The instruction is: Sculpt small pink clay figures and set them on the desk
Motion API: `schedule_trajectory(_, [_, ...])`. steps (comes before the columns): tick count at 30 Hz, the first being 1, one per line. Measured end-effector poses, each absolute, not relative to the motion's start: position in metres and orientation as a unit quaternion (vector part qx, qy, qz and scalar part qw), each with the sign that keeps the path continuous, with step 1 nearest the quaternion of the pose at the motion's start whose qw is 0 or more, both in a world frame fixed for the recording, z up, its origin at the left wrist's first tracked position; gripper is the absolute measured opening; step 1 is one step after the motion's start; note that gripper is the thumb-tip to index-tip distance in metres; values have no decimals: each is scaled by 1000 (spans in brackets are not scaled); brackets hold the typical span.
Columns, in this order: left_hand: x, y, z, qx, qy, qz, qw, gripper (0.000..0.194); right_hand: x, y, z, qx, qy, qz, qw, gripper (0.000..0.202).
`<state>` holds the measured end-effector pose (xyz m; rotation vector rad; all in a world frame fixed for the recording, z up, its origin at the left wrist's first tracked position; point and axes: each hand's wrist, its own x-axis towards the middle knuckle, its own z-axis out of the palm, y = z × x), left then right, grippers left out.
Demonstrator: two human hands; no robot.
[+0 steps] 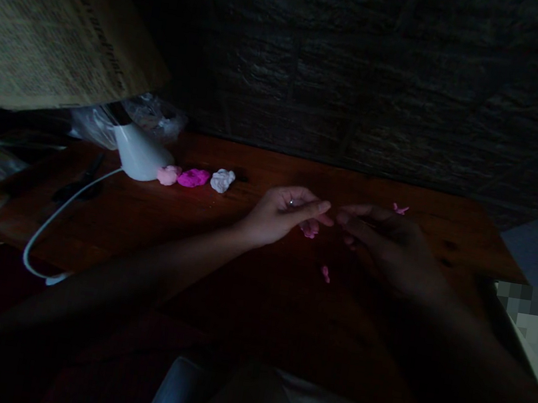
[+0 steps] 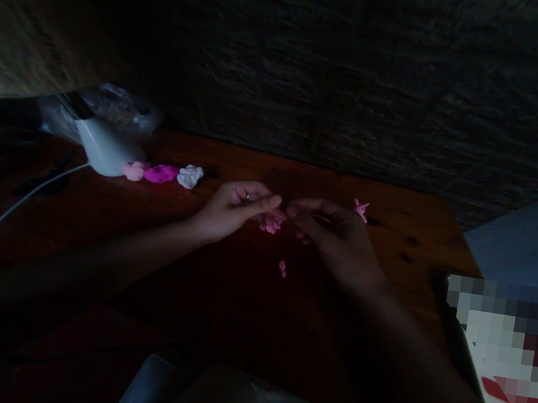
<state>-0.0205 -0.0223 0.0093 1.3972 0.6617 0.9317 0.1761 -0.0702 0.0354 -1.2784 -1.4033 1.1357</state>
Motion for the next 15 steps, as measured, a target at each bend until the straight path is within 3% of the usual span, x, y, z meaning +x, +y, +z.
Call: schedule_trajectory(15, [-18, -23, 4, 557, 266, 349, 705, 39, 175, -73, 39, -494, -592, 462, 439, 36])
